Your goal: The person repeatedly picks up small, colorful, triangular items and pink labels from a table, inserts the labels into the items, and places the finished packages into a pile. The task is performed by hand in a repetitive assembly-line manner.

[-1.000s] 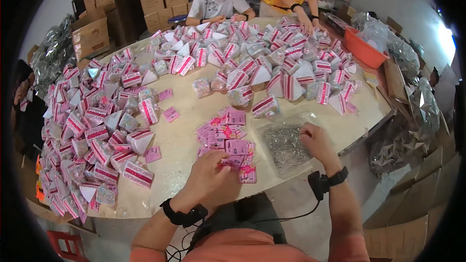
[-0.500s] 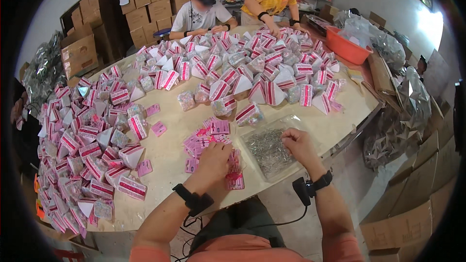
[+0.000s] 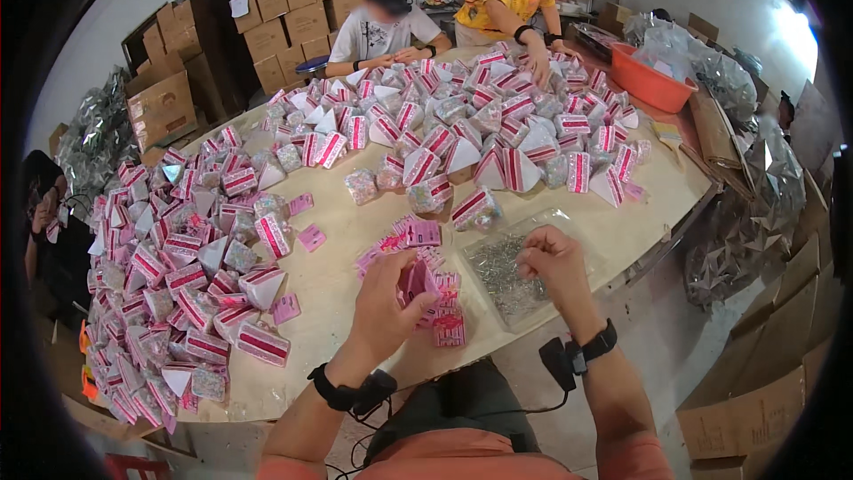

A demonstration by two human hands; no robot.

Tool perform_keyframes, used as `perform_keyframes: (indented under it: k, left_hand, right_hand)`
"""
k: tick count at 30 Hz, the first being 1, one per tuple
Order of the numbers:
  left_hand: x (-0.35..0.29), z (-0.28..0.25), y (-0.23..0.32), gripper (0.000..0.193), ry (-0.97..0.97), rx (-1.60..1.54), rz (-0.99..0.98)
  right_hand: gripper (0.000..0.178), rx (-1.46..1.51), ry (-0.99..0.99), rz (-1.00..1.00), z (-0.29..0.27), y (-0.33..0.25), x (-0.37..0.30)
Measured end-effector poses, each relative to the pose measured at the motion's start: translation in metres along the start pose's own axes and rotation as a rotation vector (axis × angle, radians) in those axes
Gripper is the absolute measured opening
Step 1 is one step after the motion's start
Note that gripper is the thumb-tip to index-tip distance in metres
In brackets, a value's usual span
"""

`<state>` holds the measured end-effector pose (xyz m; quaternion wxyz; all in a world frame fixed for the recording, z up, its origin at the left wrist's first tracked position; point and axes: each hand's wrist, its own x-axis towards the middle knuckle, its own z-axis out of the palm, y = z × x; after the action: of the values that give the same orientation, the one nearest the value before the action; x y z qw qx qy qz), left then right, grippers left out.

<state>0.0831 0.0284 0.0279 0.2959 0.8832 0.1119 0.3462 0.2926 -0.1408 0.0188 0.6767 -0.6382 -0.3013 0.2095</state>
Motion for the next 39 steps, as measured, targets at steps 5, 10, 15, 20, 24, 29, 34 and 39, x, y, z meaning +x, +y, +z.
perform_keyframes:
  k: [5,10,15,20,24,29,34,39]
  left_hand:
    - [-0.013,0.0,0.02,0.057,0.041,-0.071,0.008]
    - [-0.018,0.001,0.025,0.06,-0.006,-0.06,0.031]
    - [-0.019,0.002,0.03,0.061,-0.028,-0.009,0.074]
    - [-0.025,0.005,0.027,0.062,-0.095,-0.099,0.006]
    - [-0.027,0.003,0.029,0.052,-0.007,-0.118,0.013]
    - [-0.013,-0.009,0.039,0.025,0.073,-0.067,0.091]
    - [-0.013,-0.01,0.032,0.011,0.144,0.025,0.172]
    - [-0.015,-0.006,0.038,0.011,0.272,0.032,0.2]
  right_hand:
    - [0.003,0.253,-0.127,0.1,0.042,-0.009,-0.022]
    - [0.007,0.388,-0.145,0.179,0.064,0.006,-0.028]
    - [0.01,0.554,-0.286,0.216,0.075,0.006,-0.033]
    - [0.01,0.738,-0.282,0.217,0.086,-0.007,-0.037]
    - [0.009,0.782,-0.277,0.208,0.091,-0.011,-0.041]
    - [0.004,0.701,-0.3,0.241,0.096,-0.012,-0.048]
    - [0.009,0.771,-0.321,0.273,0.104,-0.012,-0.054]
    - [0.013,0.779,-0.412,0.312,0.105,-0.009,-0.055]
